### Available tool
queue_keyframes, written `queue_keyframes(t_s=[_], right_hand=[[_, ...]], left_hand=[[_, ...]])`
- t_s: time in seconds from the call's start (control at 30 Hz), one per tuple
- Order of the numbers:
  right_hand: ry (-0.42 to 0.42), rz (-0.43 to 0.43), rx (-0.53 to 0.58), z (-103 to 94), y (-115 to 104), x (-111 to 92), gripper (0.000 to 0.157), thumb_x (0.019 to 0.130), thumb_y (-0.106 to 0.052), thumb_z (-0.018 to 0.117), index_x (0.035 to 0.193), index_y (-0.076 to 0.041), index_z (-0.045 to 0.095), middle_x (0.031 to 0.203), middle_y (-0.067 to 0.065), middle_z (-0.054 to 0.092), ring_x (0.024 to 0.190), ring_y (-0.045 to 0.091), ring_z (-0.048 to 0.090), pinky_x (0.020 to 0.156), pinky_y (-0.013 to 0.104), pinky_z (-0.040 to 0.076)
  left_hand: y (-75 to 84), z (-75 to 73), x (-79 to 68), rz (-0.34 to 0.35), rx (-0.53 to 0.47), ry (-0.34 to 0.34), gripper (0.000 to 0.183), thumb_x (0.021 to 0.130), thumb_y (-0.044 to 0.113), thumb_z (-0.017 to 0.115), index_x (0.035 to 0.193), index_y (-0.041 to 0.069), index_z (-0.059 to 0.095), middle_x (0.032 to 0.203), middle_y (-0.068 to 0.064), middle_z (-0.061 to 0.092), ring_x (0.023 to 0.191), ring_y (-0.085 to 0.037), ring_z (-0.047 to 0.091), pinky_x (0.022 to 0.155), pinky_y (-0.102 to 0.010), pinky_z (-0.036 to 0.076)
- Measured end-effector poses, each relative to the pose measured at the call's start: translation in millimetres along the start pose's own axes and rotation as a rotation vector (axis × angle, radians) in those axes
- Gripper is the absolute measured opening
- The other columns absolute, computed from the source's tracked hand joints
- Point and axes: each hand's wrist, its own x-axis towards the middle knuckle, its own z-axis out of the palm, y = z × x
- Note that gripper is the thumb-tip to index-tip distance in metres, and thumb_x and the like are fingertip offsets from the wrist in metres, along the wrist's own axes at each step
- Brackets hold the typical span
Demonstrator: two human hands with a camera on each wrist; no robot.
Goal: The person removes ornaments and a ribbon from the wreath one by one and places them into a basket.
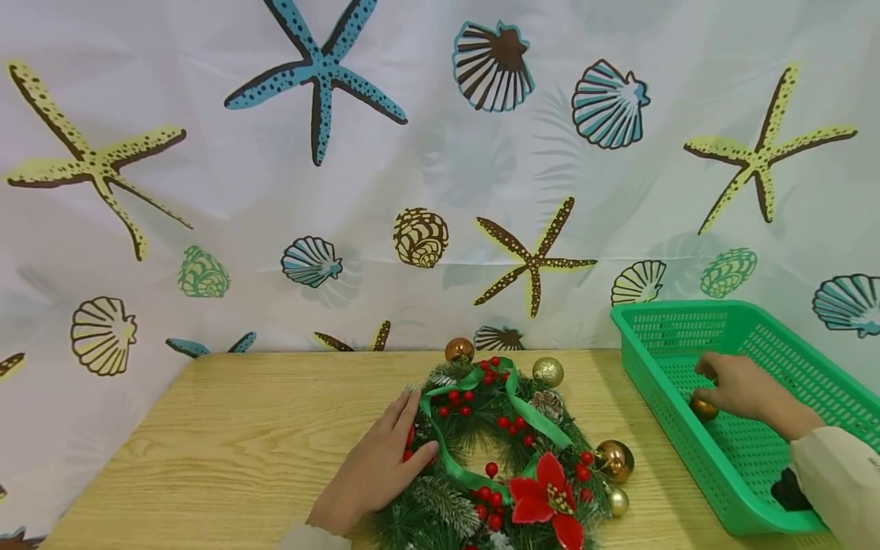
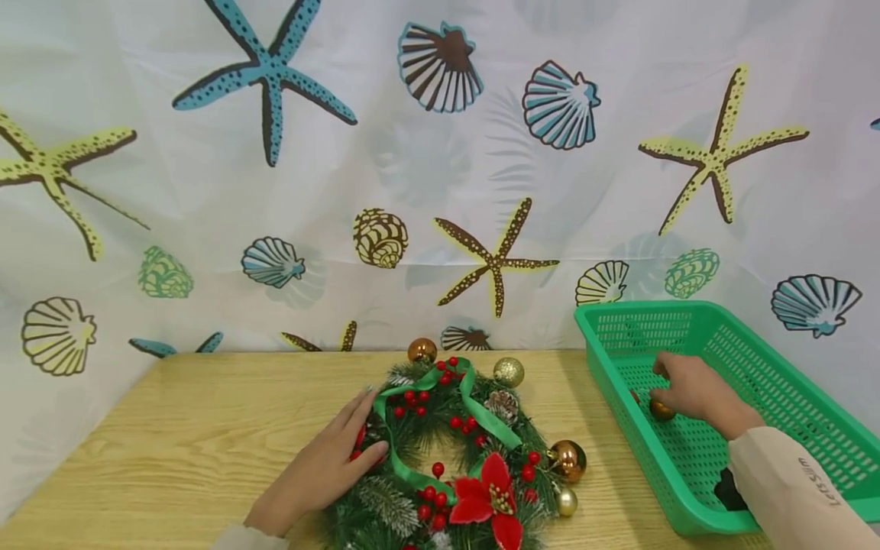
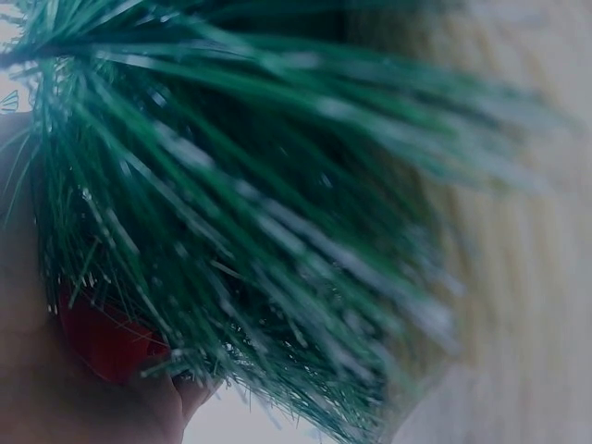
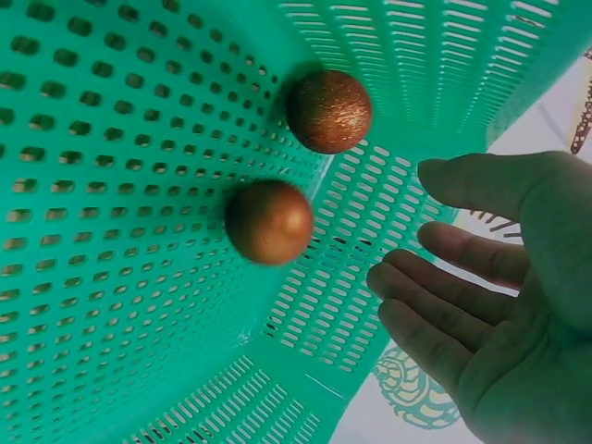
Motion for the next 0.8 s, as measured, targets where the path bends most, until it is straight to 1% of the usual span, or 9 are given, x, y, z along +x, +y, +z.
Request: queue_keyframes(t_s=[0.13, 0.3, 0.33, 0.47, 0.63, 0.8], right_hand=[[0.01, -0.021, 0.021, -2.7, 3.1, -1.2, 0.032, 0.082, -0.011, 0.069, 0.104, 0.011, 0.06, 0.095, 0.024, 0.064, 0.085, 0.039, 0.061, 0.069, 0.049, 0.052], [-0.005, -0.018, 0.022, -13.1, 2.7, -0.2, 0.034, 0.084, -0.012, 0.068, 0.107, 0.011, 0.059, 0.099, 0.026, 0.063, 0.088, 0.041, 0.061, 0.07, 0.049, 0.052], [-0.017, -0.015, 0.026, -16.6, 1.5, 1.0, 0.035, 0.085, -0.013, 0.066, 0.108, 0.012, 0.058, 0.1, 0.027, 0.063, 0.089, 0.042, 0.061, 0.071, 0.051, 0.051], [-0.017, -0.014, 0.008, -26.3, -3.1, 1.9, 0.036, 0.086, -0.015, 0.066, 0.109, 0.011, 0.058, 0.102, 0.027, 0.063, 0.091, 0.042, 0.061, 0.072, 0.05, 0.052], [0.005, -0.044, 0.008, -33.8, -8.0, 0.2, 0.034, 0.085, -0.013, 0.067, 0.108, 0.011, 0.059, 0.102, 0.026, 0.063, 0.089, 0.04, 0.062, 0.072, 0.049, 0.053], [0.024, -0.066, 0.001, -41.9, -15.0, -2.6, 0.034, 0.086, -0.014, 0.068, 0.109, 0.01, 0.058, 0.104, 0.026, 0.063, 0.09, 0.038, 0.062, 0.074, 0.049, 0.052]], left_hand=[[-0.9, 2.8, 0.8, -0.009, 0.005, -0.007, 0.079, 0.097, 0.056, 0.042, 0.155, 0.011, 0.013, 0.16, -0.014, 0.013, 0.144, -0.038, 0.02, 0.11, -0.059, 0.029], [-0.7, 4.1, 1.6, -0.007, 0.014, -0.001, 0.078, 0.097, 0.055, 0.043, 0.155, 0.012, 0.012, 0.16, -0.014, 0.013, 0.144, -0.039, 0.021, 0.109, -0.059, 0.029], [-0.7, 3.7, 1.5, -0.005, 0.017, 0.001, 0.078, 0.097, 0.055, 0.043, 0.155, 0.011, 0.012, 0.16, -0.014, 0.013, 0.144, -0.039, 0.021, 0.109, -0.06, 0.029], [-0.5, 3.0, 1.0, 0.0, 0.019, -0.001, 0.078, 0.097, 0.055, 0.042, 0.155, 0.011, 0.013, 0.159, -0.014, 0.013, 0.144, -0.039, 0.021, 0.109, -0.06, 0.03], [-0.2, 3.0, 0.5, -0.01, 0.02, -0.002, 0.079, 0.097, 0.056, 0.042, 0.155, 0.011, 0.012, 0.16, -0.013, 0.013, 0.145, -0.038, 0.02, 0.11, -0.059, 0.028], [-0.4, 2.1, 0.2, -0.006, 0.028, 0.008, 0.078, 0.097, 0.056, 0.042, 0.155, 0.011, 0.012, 0.16, -0.014, 0.014, 0.144, -0.038, 0.022, 0.11, -0.058, 0.029]])
